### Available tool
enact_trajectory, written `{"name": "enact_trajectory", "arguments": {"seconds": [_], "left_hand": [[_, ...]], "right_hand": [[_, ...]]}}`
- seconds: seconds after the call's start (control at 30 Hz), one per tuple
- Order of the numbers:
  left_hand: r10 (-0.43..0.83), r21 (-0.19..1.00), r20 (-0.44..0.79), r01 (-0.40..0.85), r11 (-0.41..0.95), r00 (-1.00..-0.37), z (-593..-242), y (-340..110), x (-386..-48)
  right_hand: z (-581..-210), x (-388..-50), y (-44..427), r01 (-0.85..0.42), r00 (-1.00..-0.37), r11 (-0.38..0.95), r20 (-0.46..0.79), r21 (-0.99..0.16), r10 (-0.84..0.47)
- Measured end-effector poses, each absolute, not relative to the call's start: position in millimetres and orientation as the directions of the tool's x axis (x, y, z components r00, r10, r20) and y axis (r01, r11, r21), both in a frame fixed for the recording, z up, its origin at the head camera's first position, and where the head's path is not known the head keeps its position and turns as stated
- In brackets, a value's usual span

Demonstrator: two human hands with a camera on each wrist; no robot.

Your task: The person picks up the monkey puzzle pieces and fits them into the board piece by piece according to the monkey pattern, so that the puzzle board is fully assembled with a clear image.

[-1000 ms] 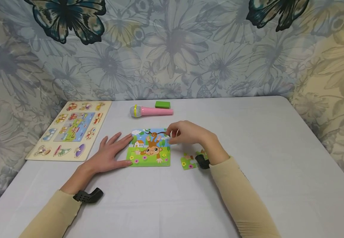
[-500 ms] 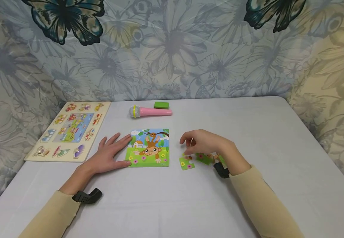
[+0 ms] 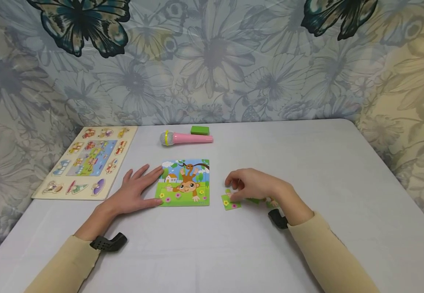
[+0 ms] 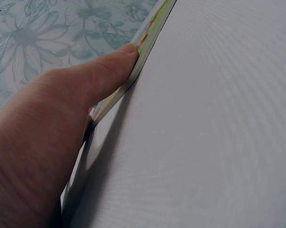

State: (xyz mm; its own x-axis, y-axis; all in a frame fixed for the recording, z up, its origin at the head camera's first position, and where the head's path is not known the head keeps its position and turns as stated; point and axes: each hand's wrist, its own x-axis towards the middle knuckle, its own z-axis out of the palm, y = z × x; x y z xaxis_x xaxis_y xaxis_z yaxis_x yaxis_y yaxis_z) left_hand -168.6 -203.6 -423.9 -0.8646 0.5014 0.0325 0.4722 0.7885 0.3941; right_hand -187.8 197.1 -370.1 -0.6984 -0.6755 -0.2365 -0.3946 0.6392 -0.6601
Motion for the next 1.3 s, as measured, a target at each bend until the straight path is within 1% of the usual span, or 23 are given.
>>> {"name": "enact_trajectory", "arguments": {"seconds": [0.2, 0.3, 0.57, 0.8, 1.07, 1.3], "left_hand": [[0.498, 0.393, 0.027, 0.467, 0.792, -0.867, -425, -203, -168], [0.494, 0.388, 0.015, 0.46, 0.798, -0.869, -425, -204, -169], [0.5, 0.392, 0.032, 0.471, 0.79, -0.866, -425, -203, -170], [0.5, 0.395, 0.042, 0.474, 0.787, -0.865, -425, -202, -169], [0.498, 0.395, 0.046, 0.474, 0.787, -0.866, -425, -203, -169], [0.5, 0.395, 0.049, 0.476, 0.786, -0.865, -425, -203, -169]], "right_hand": [[-372, -184, 195, -0.416, -0.7, 0.641, -0.222, -0.645, -0.678], [-373, -183, 192, -0.428, -0.703, 0.659, -0.23, -0.619, -0.672], [-376, -180, 188, -0.433, -0.716, 0.701, -0.256, -0.566, -0.649], [-376, -180, 186, -0.403, -0.728, 0.712, -0.27, -0.575, -0.63], [-377, -179, 186, -0.387, -0.734, 0.675, -0.233, -0.628, -0.638], [-372, -180, 189, -0.381, -0.749, 0.687, -0.229, -0.619, -0.622]]}}
